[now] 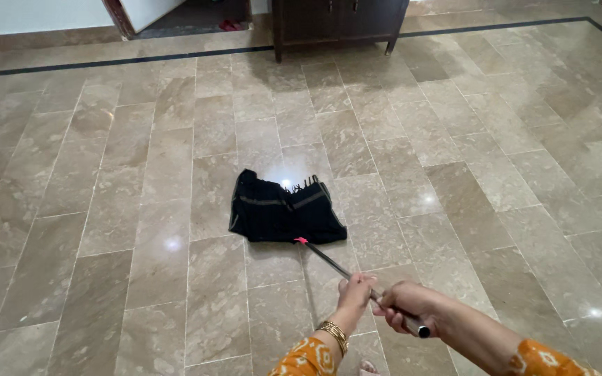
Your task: The person uses a long-handled tool with a black cloth attached to clean the floor, moving the cloth across the tiles and into the corners of the room.
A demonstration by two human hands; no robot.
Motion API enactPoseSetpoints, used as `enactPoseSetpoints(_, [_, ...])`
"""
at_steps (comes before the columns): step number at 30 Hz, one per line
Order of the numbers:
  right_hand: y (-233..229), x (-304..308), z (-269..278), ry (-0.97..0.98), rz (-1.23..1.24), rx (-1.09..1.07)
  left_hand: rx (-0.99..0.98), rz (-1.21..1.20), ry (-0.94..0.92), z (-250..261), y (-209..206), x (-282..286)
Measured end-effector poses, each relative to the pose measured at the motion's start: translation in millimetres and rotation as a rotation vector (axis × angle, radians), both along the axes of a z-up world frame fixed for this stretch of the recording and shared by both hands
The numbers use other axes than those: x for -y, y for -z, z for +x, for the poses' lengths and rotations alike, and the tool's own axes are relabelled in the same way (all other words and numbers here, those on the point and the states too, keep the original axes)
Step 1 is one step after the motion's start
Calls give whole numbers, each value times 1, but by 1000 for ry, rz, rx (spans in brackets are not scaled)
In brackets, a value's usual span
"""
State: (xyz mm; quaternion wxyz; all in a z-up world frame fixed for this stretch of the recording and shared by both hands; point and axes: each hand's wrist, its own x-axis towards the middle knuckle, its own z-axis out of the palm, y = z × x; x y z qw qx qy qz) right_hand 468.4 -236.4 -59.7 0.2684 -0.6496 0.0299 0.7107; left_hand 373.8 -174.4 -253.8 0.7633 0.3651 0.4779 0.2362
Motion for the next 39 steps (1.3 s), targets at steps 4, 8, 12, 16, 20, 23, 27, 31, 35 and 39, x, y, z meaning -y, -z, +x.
enactPoseSetpoints(4, [-28, 27, 43, -118, -12, 107, 81, -92, -119, 68, -3, 27])
enactPoseSetpoints(8, [-82, 48, 91, -603, -21, 340, 163, -392, -298, 118, -39, 48])
enactPoseSetpoints(12, [-126, 53, 128, -1175, -49, 630, 299, -724, -544, 174, -47, 54])
enactPoseSetpoints(16, [-136, 44, 152, -1223, 15, 662, 343, -801, -654, 213, -15, 47])
enactPoseSetpoints(20, [-123, 22, 155, -1419, 101, 733, 420, -845, -782, 219, 30, 26])
enactPoseSetpoints(23, [-105, 2, 141, -1498, 155, 749, 453, -830, -868, 198, 51, 4])
enactPoseSetpoints(27, [-67, -39, 114, -1730, 224, 846, 444, -755, -903, 159, 69, -31])
enactPoseSetpoints(31, [-49, -91, 88, -1922, 408, 914, 502, -667, -963, 126, 72, -78])
enactPoseSetpoints(35, [-45, -153, 57, -1925, 404, 970, 544, -660, -1007, 92, 66, -143])
enactPoseSetpoints(39, [-31, -219, 16, -1973, 495, 954, 470, -606, -1059, 43, 71, -206])
